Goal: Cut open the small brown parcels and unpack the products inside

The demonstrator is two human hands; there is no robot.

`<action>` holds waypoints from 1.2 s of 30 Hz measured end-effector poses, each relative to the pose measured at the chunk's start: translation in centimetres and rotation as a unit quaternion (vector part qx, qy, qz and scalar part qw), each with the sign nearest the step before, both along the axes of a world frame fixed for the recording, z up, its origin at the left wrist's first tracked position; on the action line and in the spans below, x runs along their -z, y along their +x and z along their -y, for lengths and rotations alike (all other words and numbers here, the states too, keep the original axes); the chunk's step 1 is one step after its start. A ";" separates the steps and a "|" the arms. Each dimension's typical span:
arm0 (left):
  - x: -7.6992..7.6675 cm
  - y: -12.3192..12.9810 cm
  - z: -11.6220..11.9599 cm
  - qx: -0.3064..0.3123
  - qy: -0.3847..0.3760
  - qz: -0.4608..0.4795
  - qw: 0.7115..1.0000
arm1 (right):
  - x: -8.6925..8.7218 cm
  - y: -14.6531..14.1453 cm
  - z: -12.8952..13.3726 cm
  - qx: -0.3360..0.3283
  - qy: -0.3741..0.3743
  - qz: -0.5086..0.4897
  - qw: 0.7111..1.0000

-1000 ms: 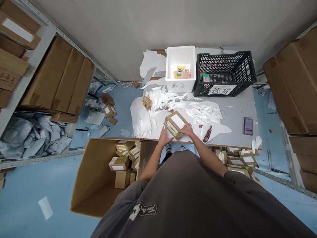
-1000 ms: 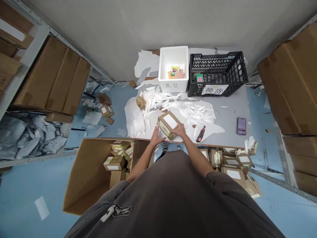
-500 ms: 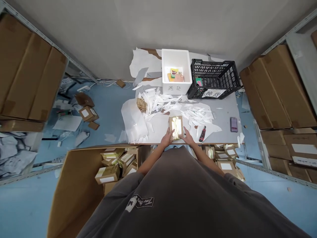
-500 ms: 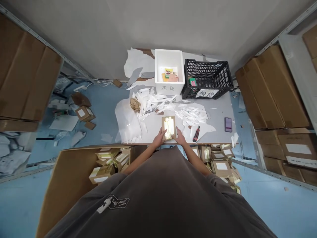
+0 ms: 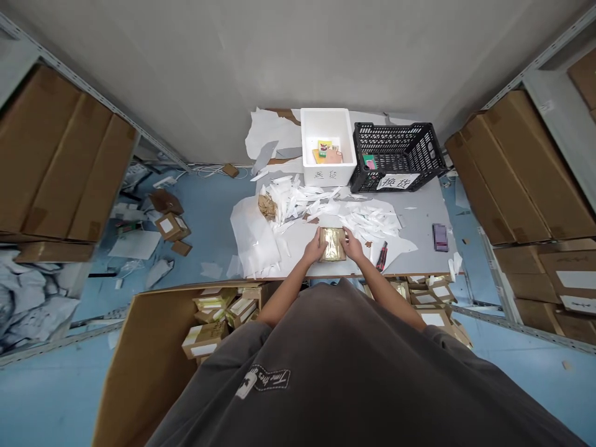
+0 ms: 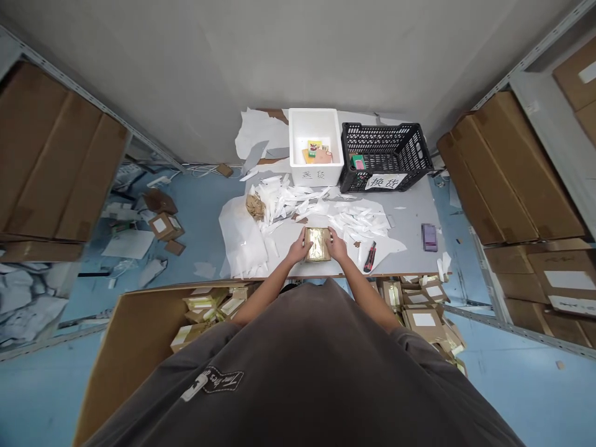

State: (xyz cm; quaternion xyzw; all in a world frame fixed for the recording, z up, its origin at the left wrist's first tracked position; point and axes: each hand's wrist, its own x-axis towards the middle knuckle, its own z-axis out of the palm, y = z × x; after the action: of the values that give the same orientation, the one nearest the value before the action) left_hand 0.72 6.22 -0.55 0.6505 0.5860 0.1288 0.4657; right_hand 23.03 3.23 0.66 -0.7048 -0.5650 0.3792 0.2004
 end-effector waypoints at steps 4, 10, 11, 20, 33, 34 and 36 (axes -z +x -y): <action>2.0 -0.6 0.4 -0.059 -0.013 0.061 0.996 | 2.0 -0.6 -0.3 -0.001 0.004 -0.027 1.000; 3.9 -3.6 4.4 0.000 0.045 0.162 0.986 | 4.2 0.4 4.4 -0.086 0.035 -0.067 0.993; 4.1 -3.7 5.1 0.022 0.045 0.167 0.985 | 4.4 0.3 5.2 -0.112 0.029 -0.080 0.990; 2.2 -1.4 2.4 -0.123 0.034 0.156 0.979 | 3.5 1.1 1.7 0.015 0.091 -0.113 0.989; 6.5 -0.2 5.1 -0.001 0.038 0.126 0.991 | 8.9 1.1 4.4 -0.070 0.047 -0.080 0.993; 6.5 -0.5 5.6 0.010 0.034 0.126 0.991 | 9.1 0.9 5.3 -0.086 0.044 -0.084 0.992; 6.0 -0.5 6.3 0.010 0.025 0.101 0.995 | 9.0 0.5 6.4 -0.095 0.042 -0.079 0.991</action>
State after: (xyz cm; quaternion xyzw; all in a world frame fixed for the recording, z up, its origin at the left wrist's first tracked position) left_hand 0.21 -0.08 -6.54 0.6515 0.5263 0.2038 0.5070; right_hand 23.53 -3.13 -8.36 -0.6070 -0.6270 0.4270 0.2367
